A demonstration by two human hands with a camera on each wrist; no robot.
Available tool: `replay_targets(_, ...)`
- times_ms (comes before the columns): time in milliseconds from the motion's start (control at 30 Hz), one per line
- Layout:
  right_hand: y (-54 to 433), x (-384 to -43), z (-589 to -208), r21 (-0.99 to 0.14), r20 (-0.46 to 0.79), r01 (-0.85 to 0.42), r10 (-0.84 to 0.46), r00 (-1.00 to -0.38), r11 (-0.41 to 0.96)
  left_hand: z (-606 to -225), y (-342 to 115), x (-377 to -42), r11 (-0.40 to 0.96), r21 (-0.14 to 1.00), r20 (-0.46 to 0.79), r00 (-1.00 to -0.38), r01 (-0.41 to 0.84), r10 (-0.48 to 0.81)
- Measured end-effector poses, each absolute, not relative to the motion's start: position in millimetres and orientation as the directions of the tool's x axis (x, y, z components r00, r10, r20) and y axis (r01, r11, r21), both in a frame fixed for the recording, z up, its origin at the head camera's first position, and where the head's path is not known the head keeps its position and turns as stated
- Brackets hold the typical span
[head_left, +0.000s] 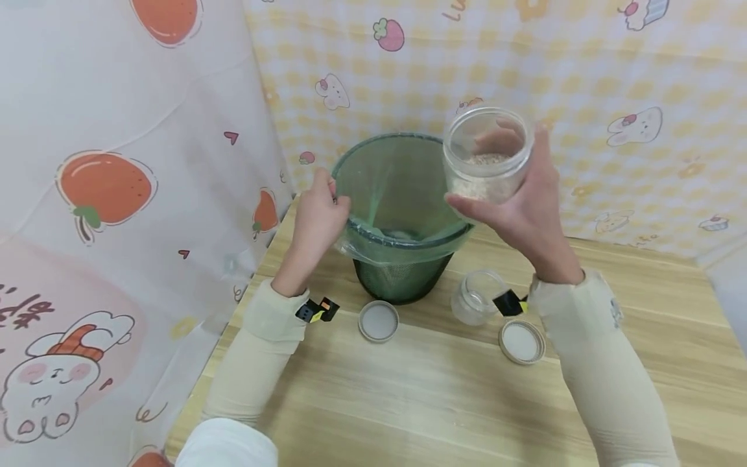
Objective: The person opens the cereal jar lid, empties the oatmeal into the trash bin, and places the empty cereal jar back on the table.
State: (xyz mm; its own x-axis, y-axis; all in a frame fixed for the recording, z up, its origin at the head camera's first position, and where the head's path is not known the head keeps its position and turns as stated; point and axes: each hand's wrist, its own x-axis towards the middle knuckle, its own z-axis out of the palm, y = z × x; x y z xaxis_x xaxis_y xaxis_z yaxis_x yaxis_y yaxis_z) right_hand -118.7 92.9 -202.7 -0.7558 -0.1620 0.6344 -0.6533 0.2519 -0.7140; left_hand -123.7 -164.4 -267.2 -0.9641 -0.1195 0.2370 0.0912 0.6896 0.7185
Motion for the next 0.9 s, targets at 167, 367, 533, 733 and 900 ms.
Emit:
replay_targets(167, 81.4, -142.6, -213.5, -0.638, 0.686, -0.720, -0.223, -0.692, 0.272, -268.1, -165.1, -124.6, 0.674, 0.731, 0.249, -0.961, 0.104, -0.122)
replay_targets(367, 77.5, -173.3, -236.4, -0.591, 0.663, -0.741, -0.333, -0.671, 0.318, -271.3, -164.7, -125.0, 0.659, 0.745, 0.250, -0.960, 0.109, -0.124)
replay_targets(533, 80.6, -198.6, -249.7, -0.528, 0.620, -0.753, -0.428, -0.658, 0.393, -269.9, -164.4, -124.5, 0.659, 0.744, 0.245, -0.962, 0.109, -0.119)
replay_targets(733, 83.7, -211.1, -245.4, -0.393, 0.506, -0.741, -0.545, -0.669, 0.545, -266.6, -165.0, -125.2, 0.653, 0.750, 0.224, -0.969, 0.106, -0.100)
replay_targets(900, 77.6, -214.9, -237.8, -0.338, 0.458, -0.735, -0.580, -0.674, 0.587, -266.9, -163.9, -124.8, 0.651, 0.751, 0.237, -0.965, 0.110, -0.110)
